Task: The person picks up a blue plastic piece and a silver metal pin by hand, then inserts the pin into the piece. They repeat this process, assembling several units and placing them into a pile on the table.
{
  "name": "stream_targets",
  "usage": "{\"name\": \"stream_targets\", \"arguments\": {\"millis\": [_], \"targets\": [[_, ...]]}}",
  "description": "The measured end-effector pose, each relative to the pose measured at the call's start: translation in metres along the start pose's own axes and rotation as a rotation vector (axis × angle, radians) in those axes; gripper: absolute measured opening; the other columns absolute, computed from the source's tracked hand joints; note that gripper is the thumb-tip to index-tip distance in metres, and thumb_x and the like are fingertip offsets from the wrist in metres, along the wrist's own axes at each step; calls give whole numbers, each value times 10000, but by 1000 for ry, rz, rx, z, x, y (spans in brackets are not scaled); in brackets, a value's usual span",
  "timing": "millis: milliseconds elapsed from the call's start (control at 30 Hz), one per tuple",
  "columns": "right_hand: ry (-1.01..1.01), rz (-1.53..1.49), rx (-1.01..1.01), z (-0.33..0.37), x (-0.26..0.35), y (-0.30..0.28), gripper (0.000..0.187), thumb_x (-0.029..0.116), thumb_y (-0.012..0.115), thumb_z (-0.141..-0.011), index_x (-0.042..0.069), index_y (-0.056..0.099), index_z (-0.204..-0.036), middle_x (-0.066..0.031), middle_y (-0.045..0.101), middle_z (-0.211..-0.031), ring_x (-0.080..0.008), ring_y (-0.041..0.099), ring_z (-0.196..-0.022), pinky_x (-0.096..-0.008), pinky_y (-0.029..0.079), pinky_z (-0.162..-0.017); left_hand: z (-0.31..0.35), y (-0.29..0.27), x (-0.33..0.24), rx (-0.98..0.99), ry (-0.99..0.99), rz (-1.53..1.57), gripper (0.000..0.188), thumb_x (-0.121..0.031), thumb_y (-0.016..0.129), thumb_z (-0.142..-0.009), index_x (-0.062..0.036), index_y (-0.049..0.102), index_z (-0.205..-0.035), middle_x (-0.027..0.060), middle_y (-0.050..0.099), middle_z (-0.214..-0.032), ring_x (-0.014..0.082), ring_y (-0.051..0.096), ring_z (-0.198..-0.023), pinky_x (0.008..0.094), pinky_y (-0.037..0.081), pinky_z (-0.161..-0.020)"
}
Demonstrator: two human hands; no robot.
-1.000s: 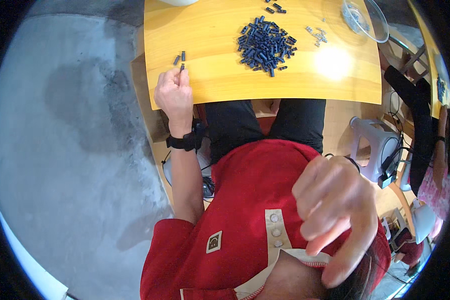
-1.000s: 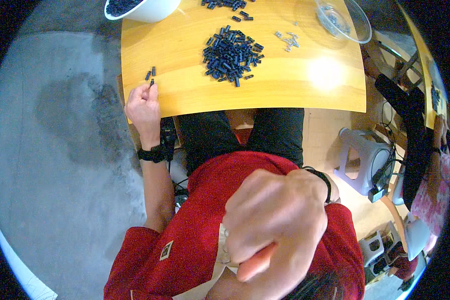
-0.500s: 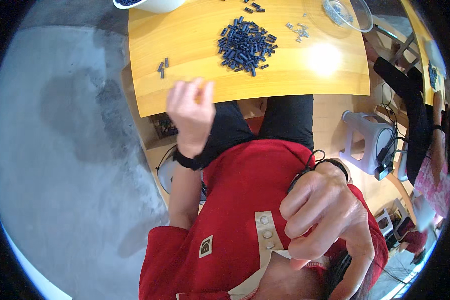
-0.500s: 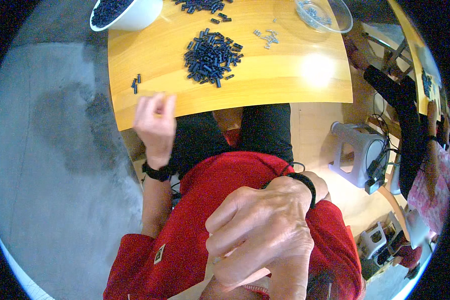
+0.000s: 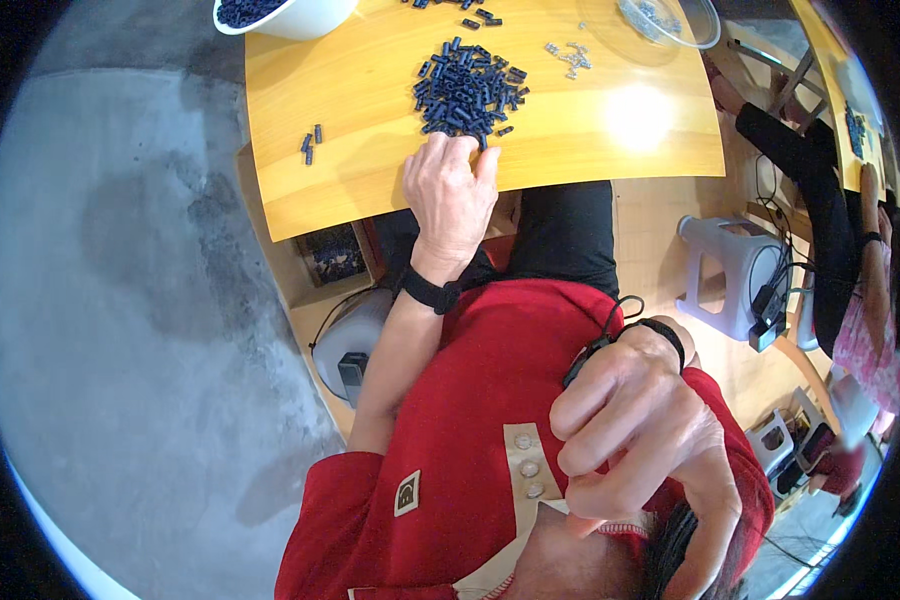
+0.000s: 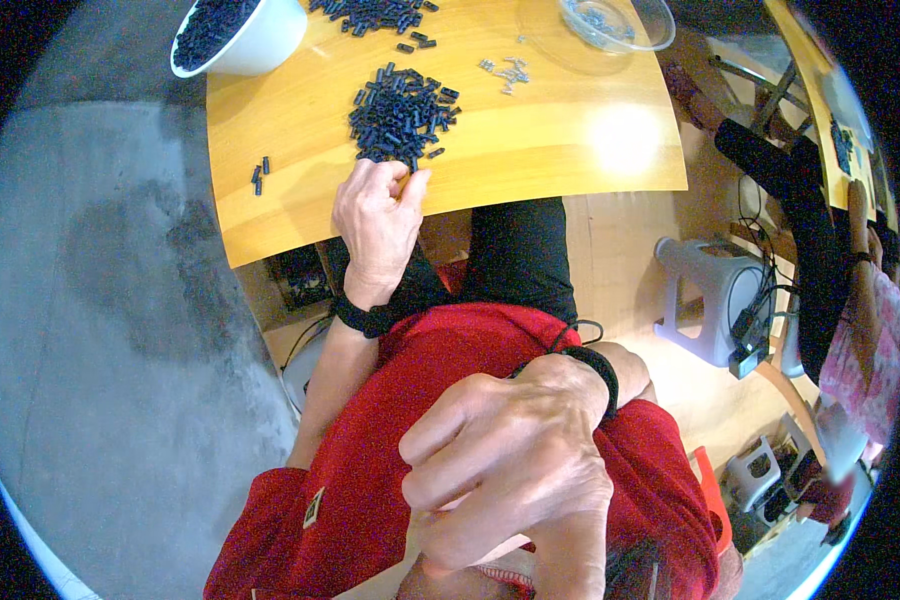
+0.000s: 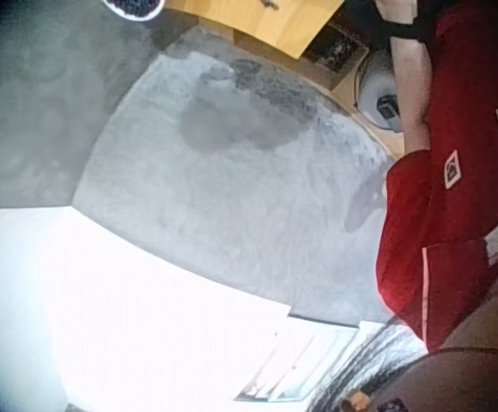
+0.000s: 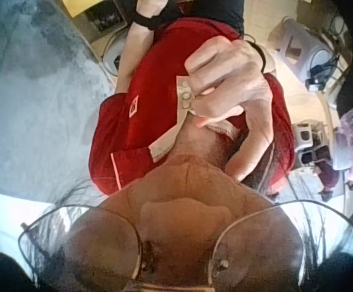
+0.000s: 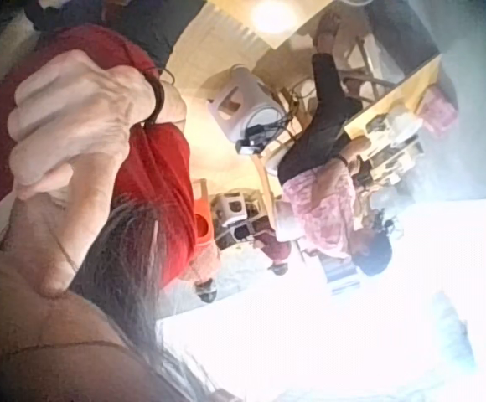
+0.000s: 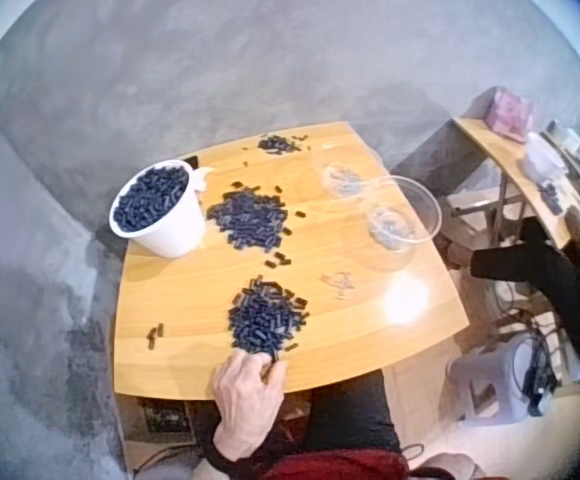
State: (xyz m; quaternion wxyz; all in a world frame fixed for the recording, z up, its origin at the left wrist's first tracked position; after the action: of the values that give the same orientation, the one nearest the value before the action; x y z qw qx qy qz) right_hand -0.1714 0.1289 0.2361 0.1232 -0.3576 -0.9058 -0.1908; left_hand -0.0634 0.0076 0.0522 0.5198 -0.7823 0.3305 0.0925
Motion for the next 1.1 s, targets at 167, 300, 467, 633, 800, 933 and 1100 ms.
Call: {"name": "stream_targets", "arguments": {"millis": [167, 300, 467, 633, 800, 933, 1100], "targets": [[-19, -17, -50, 7, 1, 1, 356, 404, 555, -961, 100, 505, -784, -100, 536, -665, -203, 441, -458, -298, 262, -399, 2, 2, 0, 9, -12, 27, 147, -123, 779, -739, -64, 644, -742, 78, 536, -659, 286, 555, -625, 407, 441, -600], [63, -9, 36, 2, -2, -1, 382, 403, 548, -964, 85, 504, -757, -112, 556, -682, -207, 442, -461, -297, 269, -402, 11, -9, 9, 47, -150, 297, 79, -67, 727, -821, -26, 661, -807, 57, 583, -694, 183, 574, -639, 334, 456, -601], [-14, 35, -56, 4, -1, -2, 379, 378, 528, -978, 76, 518, -749, -115, 554, -675, -197, 433, -453, -296, 271, -397, 33, -14, 19, 133, -507, 1187, 102, 1, 637, -903, -3, 641, -1005, 116, 693, -862, 164, 663, -746, 305, 549, -713], [-40, 97, -19, -4, -5, -2, 679, -62, 706, -815, 257, 466, -1364, -85, 585, -644, -154, 447, -449, -267, 297, -417, 30, -26, 12, 161, -543, 1486, 100, 37, 636, -892, 30, 633, -992, 150, 707, -892, 218, 711, -821, 318, 582, -768], [-9, 120, 32, 0, -6, 0, 681, -61, 705, -813, 261, 466, -1364, -90, 586, -647, -155, 441, -446, -272, 302, -420, 32, -29, 14, 156, -529, 1599, 195, 71, 615, -845, -16, 629, -1019, 200, 691, -888, 291, 692, -782, 420, 581, -766], [-29, 134, 54, -7, -8, 1, 642, -72, 704, -804, 255, 506, -1319, -93, 581, -636, -155, 449, -447, -270, 310, -422, 35, -25, 23, 144, -577, 1527, 167, 57, 634, -844, 20, 641, -1007, 167, 692, -896, 255, 688, -791, 406, 581, -778], [37, 678, -182, 23, -17, -37, 69, 30, 637, -736, 47, 702, -752, -53, 571, -686, -162, 531, -500, -280, 382, -429, 38, -14, 18, 281, -615, 1454, 210, 37, 639, -866, 45, 636, -1075, 140, 697, -928, 234, 683, -814, 372, 560, -819]]}}
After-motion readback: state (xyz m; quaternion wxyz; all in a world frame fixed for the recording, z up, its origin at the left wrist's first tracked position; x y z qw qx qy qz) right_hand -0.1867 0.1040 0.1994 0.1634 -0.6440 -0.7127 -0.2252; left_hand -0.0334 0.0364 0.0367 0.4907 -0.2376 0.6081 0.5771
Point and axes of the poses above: each hand's wrist, its own z-axis away from the middle knuckle, its own y-axis out of the palm, x = y × z, the point moved 8 cm from there along -z, towards the middle knuckle
